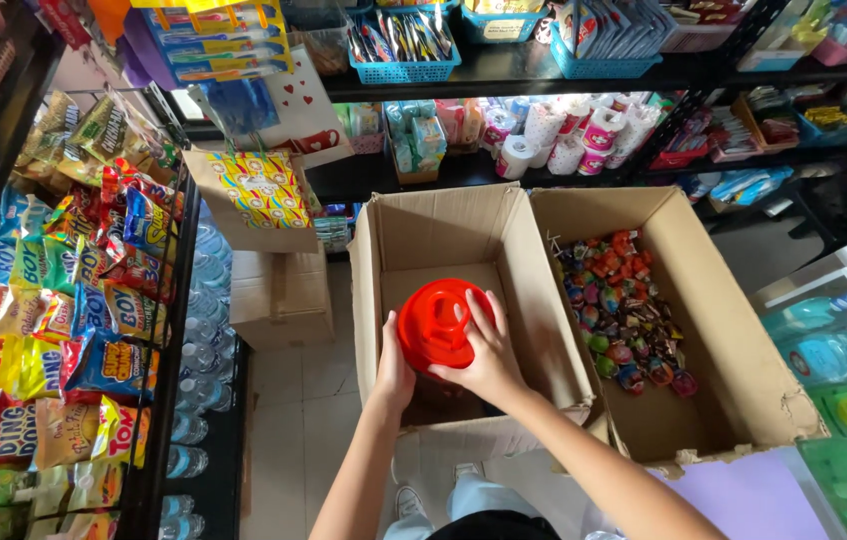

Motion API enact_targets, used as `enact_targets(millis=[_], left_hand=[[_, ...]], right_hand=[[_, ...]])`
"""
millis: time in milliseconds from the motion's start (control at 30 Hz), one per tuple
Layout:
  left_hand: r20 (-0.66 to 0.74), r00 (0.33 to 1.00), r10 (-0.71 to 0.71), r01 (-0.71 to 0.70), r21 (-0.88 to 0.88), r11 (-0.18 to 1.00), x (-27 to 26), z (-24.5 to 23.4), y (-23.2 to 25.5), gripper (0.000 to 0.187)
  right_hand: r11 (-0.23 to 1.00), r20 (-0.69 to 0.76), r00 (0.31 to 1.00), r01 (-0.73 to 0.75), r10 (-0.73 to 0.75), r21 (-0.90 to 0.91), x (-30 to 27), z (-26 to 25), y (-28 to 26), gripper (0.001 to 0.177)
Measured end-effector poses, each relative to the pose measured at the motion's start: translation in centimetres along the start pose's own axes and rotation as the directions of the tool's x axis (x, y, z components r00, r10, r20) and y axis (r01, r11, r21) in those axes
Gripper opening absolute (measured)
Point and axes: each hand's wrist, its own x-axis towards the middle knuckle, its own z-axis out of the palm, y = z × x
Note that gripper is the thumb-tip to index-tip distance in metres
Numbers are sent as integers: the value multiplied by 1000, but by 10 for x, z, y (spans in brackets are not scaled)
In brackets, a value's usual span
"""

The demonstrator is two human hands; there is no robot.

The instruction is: Sort and organize various snack items, candies, and lollipops into plastic jars and cardboard boxes in a grocery store aisle.

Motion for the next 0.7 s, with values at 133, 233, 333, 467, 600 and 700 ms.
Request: enact_targets(millis=[133, 233, 333, 467, 600, 700], left_hand=[[-40, 999, -17, 17, 2, 1000, 4, 0, -3, 60], [-66, 998, 8, -6, 25, 1000, 9, -4, -3, 57], [-68, 997, 25, -23, 20, 1000, 27, -19, -9, 56], [-116, 992, 57, -42, 132, 990, 80, -45, -19, 55], [-20, 1000, 24, -15, 366, 930, 88, -16, 3, 54], [5, 1000, -28, 25, 344, 939, 97, -21, 3, 53]], right_hand=[[996, -43, 998, -54, 52, -64, -4, 9, -2, 97], [995, -33, 998, -58, 55, -87, 2, 6, -7, 99], [997, 35, 999, -31, 33, -65, 18, -19, -10, 93], [998, 128, 991, 54, -48, -43, 37, -38, 22, 83], [993, 260, 963, 40, -67, 110, 43, -40, 33, 63], [985, 313, 947, 20, -74, 171, 45, -40, 26, 45]])
